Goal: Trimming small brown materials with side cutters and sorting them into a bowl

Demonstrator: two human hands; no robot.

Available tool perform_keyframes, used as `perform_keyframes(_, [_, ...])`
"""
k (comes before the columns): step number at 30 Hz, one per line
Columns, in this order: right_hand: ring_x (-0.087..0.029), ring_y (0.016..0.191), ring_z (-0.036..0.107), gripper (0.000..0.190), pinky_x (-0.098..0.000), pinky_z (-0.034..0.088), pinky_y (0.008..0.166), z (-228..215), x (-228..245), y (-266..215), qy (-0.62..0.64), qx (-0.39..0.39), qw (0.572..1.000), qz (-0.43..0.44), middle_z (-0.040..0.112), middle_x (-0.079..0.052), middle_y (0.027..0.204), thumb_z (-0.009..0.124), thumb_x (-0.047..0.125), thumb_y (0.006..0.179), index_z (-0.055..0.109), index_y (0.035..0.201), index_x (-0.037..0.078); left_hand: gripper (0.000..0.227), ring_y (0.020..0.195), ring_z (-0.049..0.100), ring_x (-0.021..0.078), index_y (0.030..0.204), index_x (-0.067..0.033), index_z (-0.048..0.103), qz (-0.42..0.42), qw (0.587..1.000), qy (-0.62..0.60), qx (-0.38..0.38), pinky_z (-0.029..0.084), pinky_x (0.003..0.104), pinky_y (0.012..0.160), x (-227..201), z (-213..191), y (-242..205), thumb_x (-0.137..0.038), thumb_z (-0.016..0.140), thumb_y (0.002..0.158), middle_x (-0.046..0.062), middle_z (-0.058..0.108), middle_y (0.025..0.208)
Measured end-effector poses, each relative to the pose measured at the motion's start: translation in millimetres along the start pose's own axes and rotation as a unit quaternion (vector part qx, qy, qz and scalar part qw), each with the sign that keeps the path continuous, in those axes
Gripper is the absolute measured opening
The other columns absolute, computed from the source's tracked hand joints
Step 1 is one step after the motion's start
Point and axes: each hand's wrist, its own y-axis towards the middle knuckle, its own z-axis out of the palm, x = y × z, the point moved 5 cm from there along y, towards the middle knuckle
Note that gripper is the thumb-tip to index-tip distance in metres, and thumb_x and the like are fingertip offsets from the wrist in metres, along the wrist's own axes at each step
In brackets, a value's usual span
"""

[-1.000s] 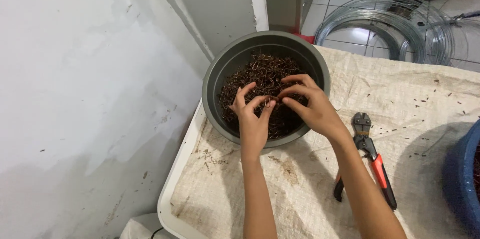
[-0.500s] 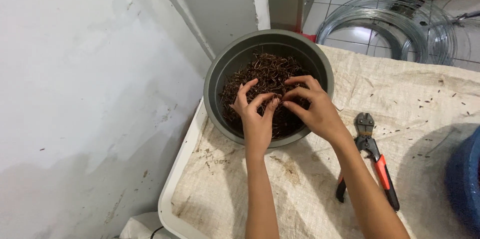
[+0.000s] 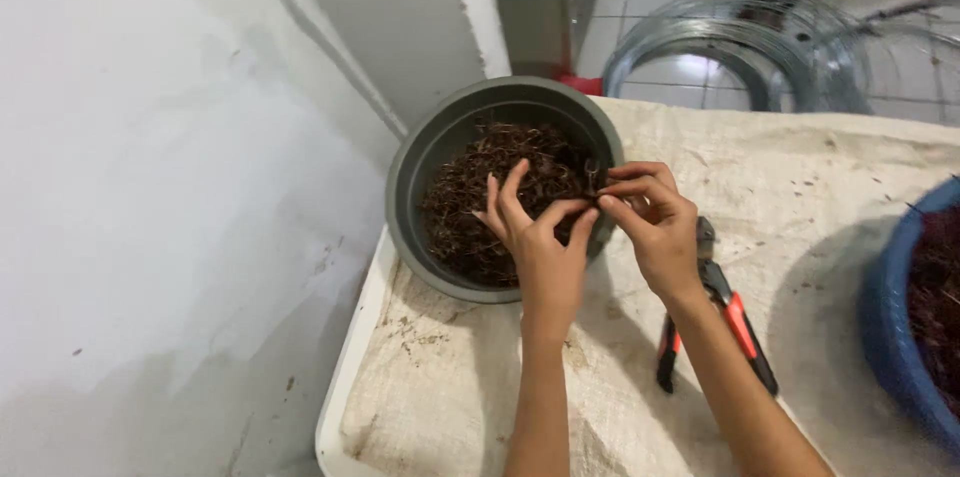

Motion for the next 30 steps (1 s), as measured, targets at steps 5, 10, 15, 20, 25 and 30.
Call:
perform_keyframes(5, [-0.028,0.118,0.062,0.01,-0.0403,0.05,0.103,-45,12,-8,-0.134,-0.001,0.991,0.0,0.057,-0.014,0.113,0.077,0.005,0.09,0.075,0.1,0.003,0.011,0.151,-0.007,0.0484,0.092,-0.0104,0.075,0.033,0.997,0.066,0.0,-0.012,0.073,0.112,-20,30,-13,-0.021,0.077,0.089,0.015,0.021,0.162])
perform_keyframes(10, [-0.034,0.118,0.063,0.017,-0.0418,0.051,0.099,-74,48,-19,-0.278,0.019,0.959,0.052,0.063,-0.015,0.115,0.076,0.015,0.09,0.076,0.106,0.009,0.009,0.151,-0.005,0.0505,0.084,-0.0093,0.073,0.073,0.993,0.091,0.031,-0.01,0.075,0.111,-32,61,-28,-0.016,0.078,0.083,0.018,0.022,0.163])
perform_keyframes(15, [-0.045,0.11,0.062,0.034,-0.054,0.05,0.096,-98,29,-32,-0.471,0.066,0.876,0.077,0.063,-0.022,0.109,0.071,0.036,0.092,0.07,0.111,0.008,0.009,0.152,0.002,0.048,0.075,-0.0094,0.07,0.102,0.983,0.148,0.036,-0.009,0.076,0.11,-38,76,-38,-0.014,0.076,0.08,0.018,0.034,0.157])
perform_keyframes(20, [-0.038,0.107,0.069,0.058,-0.0549,0.055,0.089,-108,-16,-76,-0.68,0.147,0.683,0.222,0.07,-0.019,0.105,0.049,0.061,0.097,0.055,0.117,0.007,0.006,0.151,0.004,0.0498,0.075,-0.0075,0.071,0.106,0.982,0.148,0.043,-0.009,0.078,0.109,-30,81,-37,-0.012,0.075,0.077,0.019,0.035,0.156])
perform_keyframes(25, [-0.033,0.109,0.066,0.066,-0.0522,0.052,0.088,-93,-50,-91,-0.748,0.157,0.61,0.21,0.069,-0.012,0.108,0.047,0.074,0.09,0.05,0.12,0.016,0.005,0.151,0.004,0.0493,0.076,-0.0095,0.071,0.095,0.981,0.167,0.035,-0.008,0.079,0.108,-21,80,-33,-0.014,0.074,0.078,0.018,0.036,0.154])
perform_keyframes(30, [-0.031,0.109,0.048,0.089,-0.0465,0.04,0.088,-78,-60,-100,-0.76,0.192,0.594,0.182,0.05,-0.007,0.11,0.067,0.082,0.067,0.043,0.125,0.019,0.004,0.15,0.009,0.0496,0.079,-0.0095,0.071,0.095,0.983,0.155,0.035,-0.007,0.079,0.108,-26,73,-32,-0.013,0.073,0.079,0.018,0.039,0.152])
